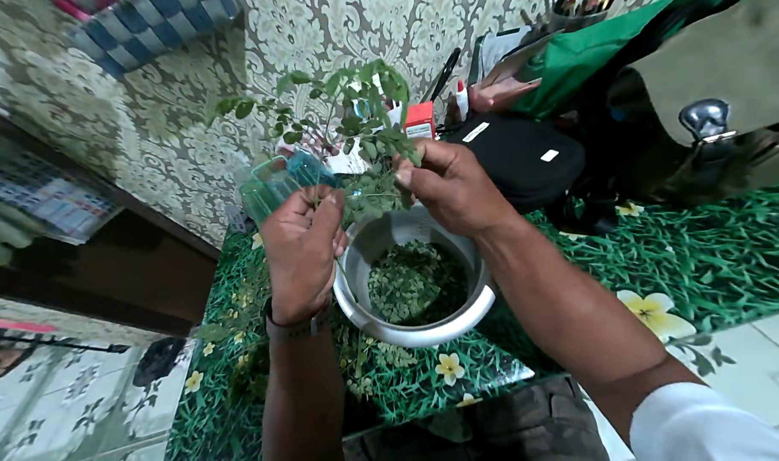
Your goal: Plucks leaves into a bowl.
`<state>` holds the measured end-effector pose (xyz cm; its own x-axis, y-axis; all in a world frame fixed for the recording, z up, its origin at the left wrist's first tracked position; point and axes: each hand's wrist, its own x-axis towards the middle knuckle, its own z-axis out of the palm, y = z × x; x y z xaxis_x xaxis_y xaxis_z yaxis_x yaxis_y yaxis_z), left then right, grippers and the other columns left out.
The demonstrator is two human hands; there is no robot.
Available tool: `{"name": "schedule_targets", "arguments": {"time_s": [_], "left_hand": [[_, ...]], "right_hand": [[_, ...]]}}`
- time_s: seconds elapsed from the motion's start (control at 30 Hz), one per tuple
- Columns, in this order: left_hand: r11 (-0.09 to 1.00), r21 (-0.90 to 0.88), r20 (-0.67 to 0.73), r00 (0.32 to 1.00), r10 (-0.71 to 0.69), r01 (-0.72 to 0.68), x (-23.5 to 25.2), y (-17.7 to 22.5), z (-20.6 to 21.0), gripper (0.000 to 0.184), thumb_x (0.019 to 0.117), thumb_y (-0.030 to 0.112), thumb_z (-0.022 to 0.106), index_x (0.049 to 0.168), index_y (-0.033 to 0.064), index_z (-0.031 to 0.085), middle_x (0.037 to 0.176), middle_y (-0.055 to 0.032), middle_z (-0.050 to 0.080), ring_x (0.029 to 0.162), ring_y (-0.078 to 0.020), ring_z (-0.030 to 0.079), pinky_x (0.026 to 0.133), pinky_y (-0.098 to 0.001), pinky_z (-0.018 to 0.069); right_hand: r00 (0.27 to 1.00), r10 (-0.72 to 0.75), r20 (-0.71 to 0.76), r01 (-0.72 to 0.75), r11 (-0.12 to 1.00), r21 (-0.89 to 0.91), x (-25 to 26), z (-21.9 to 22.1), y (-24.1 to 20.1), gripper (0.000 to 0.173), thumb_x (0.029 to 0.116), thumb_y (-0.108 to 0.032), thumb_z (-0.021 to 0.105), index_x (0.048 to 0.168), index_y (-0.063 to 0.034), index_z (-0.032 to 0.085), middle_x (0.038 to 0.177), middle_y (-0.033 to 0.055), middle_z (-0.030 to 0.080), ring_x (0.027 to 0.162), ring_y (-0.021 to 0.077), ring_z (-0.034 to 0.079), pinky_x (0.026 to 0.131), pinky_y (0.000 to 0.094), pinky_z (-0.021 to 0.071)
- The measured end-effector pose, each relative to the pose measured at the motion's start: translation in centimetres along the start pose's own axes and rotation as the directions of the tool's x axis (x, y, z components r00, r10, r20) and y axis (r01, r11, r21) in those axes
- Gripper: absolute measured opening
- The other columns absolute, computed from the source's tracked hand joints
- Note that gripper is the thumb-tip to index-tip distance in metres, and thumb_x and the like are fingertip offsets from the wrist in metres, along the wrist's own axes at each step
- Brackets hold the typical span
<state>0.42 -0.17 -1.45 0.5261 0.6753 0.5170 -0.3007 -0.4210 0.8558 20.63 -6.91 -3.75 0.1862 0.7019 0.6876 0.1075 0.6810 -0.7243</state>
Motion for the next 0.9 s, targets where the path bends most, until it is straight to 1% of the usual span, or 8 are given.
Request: {"name": "schedule_targets", "arguments": {"time_s": [0.1,0.2,0.33,0.5,0.57,0.73,0.83,0.9], "left_hand": [[1.0,-0.004,-0.01,1.0,-0.003,0.003,0.1,0.2,-0.3,0.009,0.1029,0.014,0.06,0.094,0.0156,0.064,0.061,0.006,0.049,0.045,-0.003,0.044,0.044,-0.0176,0.0432],[1.0,-0.003,-0.022,1.0,-0.001,0.001,0.0,0.2,-0.2,0.007,0.1023,0.014,0.061,0.097,0.0152,0.065,0.063,0.0058,0.052,0.046,-0.0029,0.045,0.044,-0.0175,0.0444],[1.0,-0.014,-0.01,1.0,0.0,0.0,0.0,0.1,0.2,0.009,0.1022,0.012,0.06,0.096,0.0147,0.065,0.064,0.0056,0.052,0.046,-0.0026,0.045,0.044,-0.017,0.0429],[1.0,-0.014,-0.023,1.0,-0.004,0.004,0.1,0.2,-0.5,0.009,0.1026,0.015,0.061,0.095,0.0165,0.065,0.061,0.0064,0.05,0.046,-0.0026,0.044,0.044,-0.0173,0.0436],[1.0,-0.014,-0.033,0.999,-0.001,0.0,0.1,0.4,-0.8,0.009,0.1031,0.016,0.06,0.096,0.0166,0.065,0.06,0.0066,0.049,0.046,-0.0031,0.044,0.045,-0.0179,0.044],[0.999,-0.048,-0.082,0.997,0.003,-0.007,0.2,0.4,-0.9,0.01,0.1036,0.016,0.058,0.096,0.0168,0.063,0.06,0.0073,0.046,0.045,-0.0033,0.044,0.044,-0.018,0.0435],[0.998,-0.054,-0.089,0.996,0.007,-0.012,0.2,0.3,-0.8,0.009,0.1035,0.016,0.058,0.096,0.0177,0.063,0.06,0.0077,0.047,0.046,-0.0025,0.045,0.045,-0.0176,0.044],[0.998,-0.066,-0.091,0.996,0.012,-0.018,0.2,0.1,-0.6,0.008,0.1026,0.014,0.059,0.096,0.0173,0.064,0.06,0.0071,0.048,0.045,-0.003,0.045,0.044,-0.0176,0.0442]], "right_hand": [[0.998,0.055,-0.008,-0.054,0.998,0.03,-0.1,-0.5,-0.3,0.012,0.1009,-0.016,0.052,0.094,-0.0122,0.061,0.081,-0.0014,0.058,0.066,0.0064,0.054,0.06,0.023,0.0503],[0.993,0.062,0.104,-0.059,0.998,-0.028,0.0,-0.8,-0.4,0.015,0.0989,-0.022,0.057,0.099,-0.01,0.066,0.09,-0.0011,0.063,0.071,0.0055,0.056,0.062,0.0228,0.0501],[0.99,0.046,0.135,-0.041,0.998,-0.043,0.0,0.0,-0.1,0.005,0.0928,-0.008,0.06,0.09,-0.0087,0.064,0.098,0.0017,0.063,0.074,0.0054,0.058,0.061,0.0219,0.0511],[0.995,0.088,0.041,-0.092,0.989,0.116,-0.1,-0.3,-0.2,0.007,0.0941,-0.01,0.057,0.092,-0.0144,0.062,0.09,-0.001,0.061,0.069,0.0068,0.057,0.06,0.0241,0.0528],[0.995,0.093,0.035,-0.097,0.988,0.121,0.0,-0.7,-0.3,0.008,0.0971,-0.016,0.056,0.094,-0.0146,0.064,0.093,0.0,0.062,0.07,0.0082,0.058,0.061,0.0253,0.053],[0.981,0.109,0.161,-0.11,0.994,-0.005,0.1,-1.3,-0.1,0.034,0.1031,-0.039,0.051,0.109,-0.0107,0.068,0.099,0.0001,0.066,0.076,0.0084,0.059,0.066,0.027,0.0529],[0.971,0.096,0.221,-0.079,0.993,-0.085,0.0,-0.8,-0.2,0.027,0.0953,-0.033,0.066,0.106,-0.0078,0.069,0.107,0.0019,0.067,0.08,0.0069,0.063,0.068,0.0257,0.0567],[0.976,0.083,0.2,-0.065,0.993,-0.096,0.0,-0.5,-0.1,0.015,0.0942,-0.02,0.067,0.098,-0.0055,0.068,0.105,0.0042,0.067,0.079,0.008,0.063,0.066,0.0254,0.0567]]}}
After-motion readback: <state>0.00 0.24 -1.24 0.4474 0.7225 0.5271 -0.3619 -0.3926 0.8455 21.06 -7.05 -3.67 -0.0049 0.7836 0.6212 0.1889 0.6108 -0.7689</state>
